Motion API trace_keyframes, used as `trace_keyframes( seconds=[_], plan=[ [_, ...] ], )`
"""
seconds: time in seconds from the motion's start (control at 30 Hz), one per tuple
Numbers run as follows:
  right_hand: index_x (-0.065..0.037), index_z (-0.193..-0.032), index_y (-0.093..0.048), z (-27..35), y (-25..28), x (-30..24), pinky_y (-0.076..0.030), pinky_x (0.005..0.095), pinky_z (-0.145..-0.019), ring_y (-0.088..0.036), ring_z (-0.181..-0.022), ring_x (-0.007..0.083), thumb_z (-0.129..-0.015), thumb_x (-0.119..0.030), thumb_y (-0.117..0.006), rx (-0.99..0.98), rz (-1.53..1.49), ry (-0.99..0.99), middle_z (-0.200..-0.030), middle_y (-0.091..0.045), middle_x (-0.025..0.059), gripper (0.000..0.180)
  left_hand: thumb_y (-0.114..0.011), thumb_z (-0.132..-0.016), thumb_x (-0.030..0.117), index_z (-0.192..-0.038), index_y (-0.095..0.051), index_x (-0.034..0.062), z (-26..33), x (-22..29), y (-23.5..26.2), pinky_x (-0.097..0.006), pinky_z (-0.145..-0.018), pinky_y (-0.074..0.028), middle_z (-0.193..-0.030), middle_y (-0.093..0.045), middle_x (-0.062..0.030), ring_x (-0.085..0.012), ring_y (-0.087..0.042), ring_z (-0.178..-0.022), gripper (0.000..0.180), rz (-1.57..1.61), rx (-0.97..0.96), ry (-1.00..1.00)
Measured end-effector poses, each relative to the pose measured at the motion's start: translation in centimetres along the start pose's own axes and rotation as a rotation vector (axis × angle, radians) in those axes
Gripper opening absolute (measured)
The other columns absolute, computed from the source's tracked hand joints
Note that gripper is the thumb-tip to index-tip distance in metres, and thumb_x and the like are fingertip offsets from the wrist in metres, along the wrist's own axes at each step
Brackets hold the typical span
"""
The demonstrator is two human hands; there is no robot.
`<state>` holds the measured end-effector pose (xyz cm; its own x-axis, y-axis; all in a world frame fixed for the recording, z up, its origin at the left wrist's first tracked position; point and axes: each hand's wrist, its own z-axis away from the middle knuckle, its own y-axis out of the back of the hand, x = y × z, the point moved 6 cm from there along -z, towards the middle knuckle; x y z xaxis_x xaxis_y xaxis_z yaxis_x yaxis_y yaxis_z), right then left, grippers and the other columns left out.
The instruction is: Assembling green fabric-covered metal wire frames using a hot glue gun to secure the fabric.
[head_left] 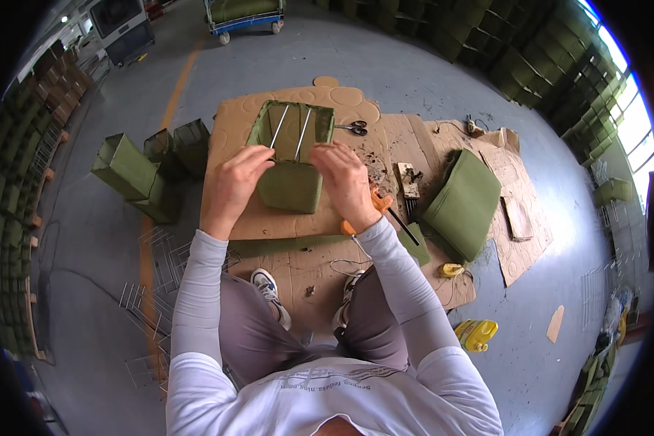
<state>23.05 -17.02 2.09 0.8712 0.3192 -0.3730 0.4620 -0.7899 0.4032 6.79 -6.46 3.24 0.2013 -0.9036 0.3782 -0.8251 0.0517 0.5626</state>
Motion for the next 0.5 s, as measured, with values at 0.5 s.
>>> trace_keyframes(
  seconds=[0.5],
  plan=[
    [-0.001,-0.091,-0.065,1.3,-2.0,-0.1,-0.051,0.0411,-0.090,-0.065,-0.094,0.0300,-0.084,-0.004,-0.067,-0.096,0.046,0.033,-0.095,-0.069,0.0120,0.008,-0.077,-0.072,0.007,-0.082,-0.067,0.0015,0.0,0.1,-1.6,-0.036,-0.072,-0.050,-0.084,-0.056,-0.0058,-0.0226,-0.058,-0.082,0.015,-0.008,-0.110,-0.053]
  ],
)
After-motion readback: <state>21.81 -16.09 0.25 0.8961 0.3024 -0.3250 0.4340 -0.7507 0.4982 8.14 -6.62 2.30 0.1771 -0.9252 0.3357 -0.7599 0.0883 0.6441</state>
